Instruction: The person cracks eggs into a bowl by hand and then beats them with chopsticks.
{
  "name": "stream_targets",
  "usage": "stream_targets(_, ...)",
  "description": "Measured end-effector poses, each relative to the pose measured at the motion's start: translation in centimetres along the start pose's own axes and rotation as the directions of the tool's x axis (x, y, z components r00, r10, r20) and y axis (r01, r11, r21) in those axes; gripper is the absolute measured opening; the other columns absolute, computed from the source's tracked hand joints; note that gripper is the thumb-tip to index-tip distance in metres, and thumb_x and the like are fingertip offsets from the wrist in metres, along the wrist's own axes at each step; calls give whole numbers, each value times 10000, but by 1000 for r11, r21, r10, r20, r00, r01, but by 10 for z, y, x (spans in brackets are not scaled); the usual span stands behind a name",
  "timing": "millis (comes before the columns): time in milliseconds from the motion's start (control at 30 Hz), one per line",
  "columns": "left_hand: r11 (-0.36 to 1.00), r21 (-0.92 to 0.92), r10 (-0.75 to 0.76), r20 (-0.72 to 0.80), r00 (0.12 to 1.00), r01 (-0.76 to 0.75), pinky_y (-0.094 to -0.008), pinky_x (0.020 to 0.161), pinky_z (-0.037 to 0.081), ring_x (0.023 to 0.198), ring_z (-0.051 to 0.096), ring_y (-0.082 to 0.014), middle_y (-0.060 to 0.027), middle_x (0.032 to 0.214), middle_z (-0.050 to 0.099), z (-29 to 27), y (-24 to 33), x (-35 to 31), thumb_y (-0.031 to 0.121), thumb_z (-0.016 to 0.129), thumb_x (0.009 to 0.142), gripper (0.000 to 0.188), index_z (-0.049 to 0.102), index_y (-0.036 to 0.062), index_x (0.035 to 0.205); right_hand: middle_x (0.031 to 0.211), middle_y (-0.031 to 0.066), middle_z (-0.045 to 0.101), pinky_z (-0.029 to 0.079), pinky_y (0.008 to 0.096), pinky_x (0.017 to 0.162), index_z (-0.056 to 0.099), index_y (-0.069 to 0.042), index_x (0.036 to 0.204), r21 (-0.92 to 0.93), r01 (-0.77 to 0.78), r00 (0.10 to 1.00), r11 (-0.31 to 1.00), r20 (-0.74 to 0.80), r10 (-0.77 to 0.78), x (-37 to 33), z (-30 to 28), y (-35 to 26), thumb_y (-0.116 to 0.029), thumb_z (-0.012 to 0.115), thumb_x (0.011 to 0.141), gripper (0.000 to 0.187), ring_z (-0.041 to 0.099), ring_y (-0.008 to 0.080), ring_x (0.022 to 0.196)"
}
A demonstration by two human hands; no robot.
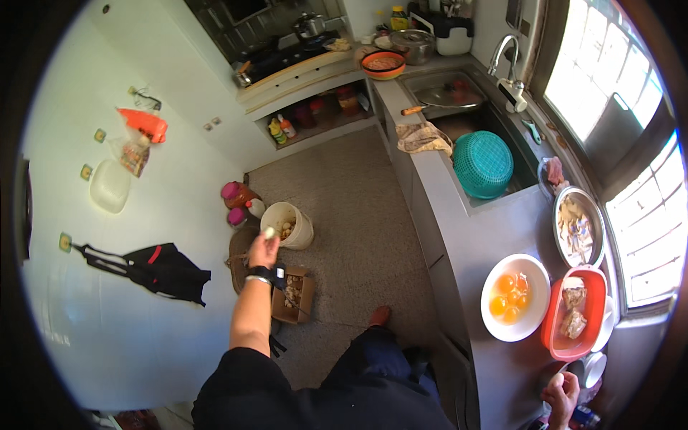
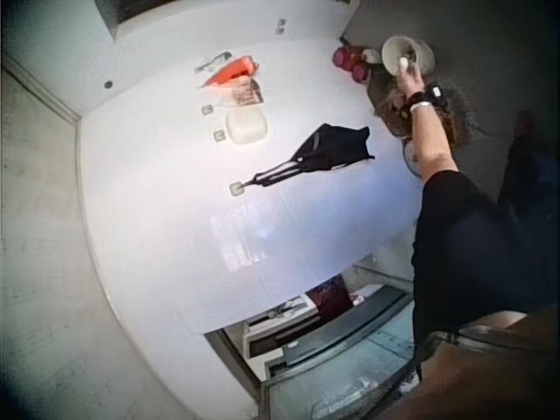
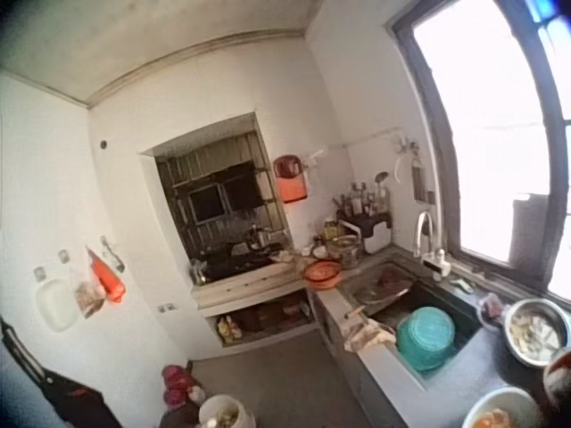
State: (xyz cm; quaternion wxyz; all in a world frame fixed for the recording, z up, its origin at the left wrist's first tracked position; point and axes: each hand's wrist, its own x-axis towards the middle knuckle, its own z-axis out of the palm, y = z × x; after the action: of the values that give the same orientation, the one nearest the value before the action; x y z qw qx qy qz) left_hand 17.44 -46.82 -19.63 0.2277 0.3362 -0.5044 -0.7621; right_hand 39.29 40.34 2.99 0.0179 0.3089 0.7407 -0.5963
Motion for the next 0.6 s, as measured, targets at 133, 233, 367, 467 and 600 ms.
stream_targets(133, 454, 770, -80, 537, 840, -449, -465, 952, 499, 1156, 543, -346, -164, 1233, 560, -10, 11, 66, 239, 622, 917, 404, 496, 50, 1251, 768, -15, 538, 402, 205, 561, 586, -30, 1052, -36, 21, 998, 999, -54, -23, -25, 69, -40, -192, 679, 805, 310, 489, 74, 627)
stream_targets(233, 907, -64, -403, 156, 902, 417, -505, 1050, 426, 1331, 368, -362, -215, 1448, 317, 56, -44, 35, 201, 566, 952, 531, 342, 47, 1408, 921, 30, 600, 491, 241, 673, 584, -26, 1144, -121, 27, 997, 992, -74, -36, -16, 83, -3, -124, 703, 805, 372, 574, 97, 768)
stream_targets(367, 864, 172, -494, 476, 727, 474, -487, 994, 482, 1204, 512, -342, -195, 1311, 470, 181, -72, -90, 144, 604, 936, 527, 369, 29, 1394, 983, 116, 635, 558, 311, 739, 601, -6, 1109, -421, 161, 889, 893, -331, -316, 2, 100, 61, -6, 725, 742, 388, 649, 202, 873)
stream_targets(467, 860, 346, -508, 636, 581, 374, -436, 909, 544, 1089, 599, -283, -151, 1230, 549, 267, -77, -189, 109, 617, 925, 420, 467, 26, 1308, 1019, 149, 615, 545, 351, 767, 602, -14, 1122, -508, 203, 766, 837, -450, -459, -6, 111, 54, -6, 732, 736, 407, 638, 282, 907)
stream_targets(600, 881, 382, -462, 821, 336, 278, -376, 845, 571, 1023, 630, -227, -105, 1159, 586, 341, -62, -312, 46, 603, 920, 344, 513, 20, 1251, 1058, 168, 604, 480, 408, 888, 613, -33, 1133, -683, 25, 763, 730, -459, -456, -2, 106, 112, -52, 738, 715, 437, 585, 339, 1002)
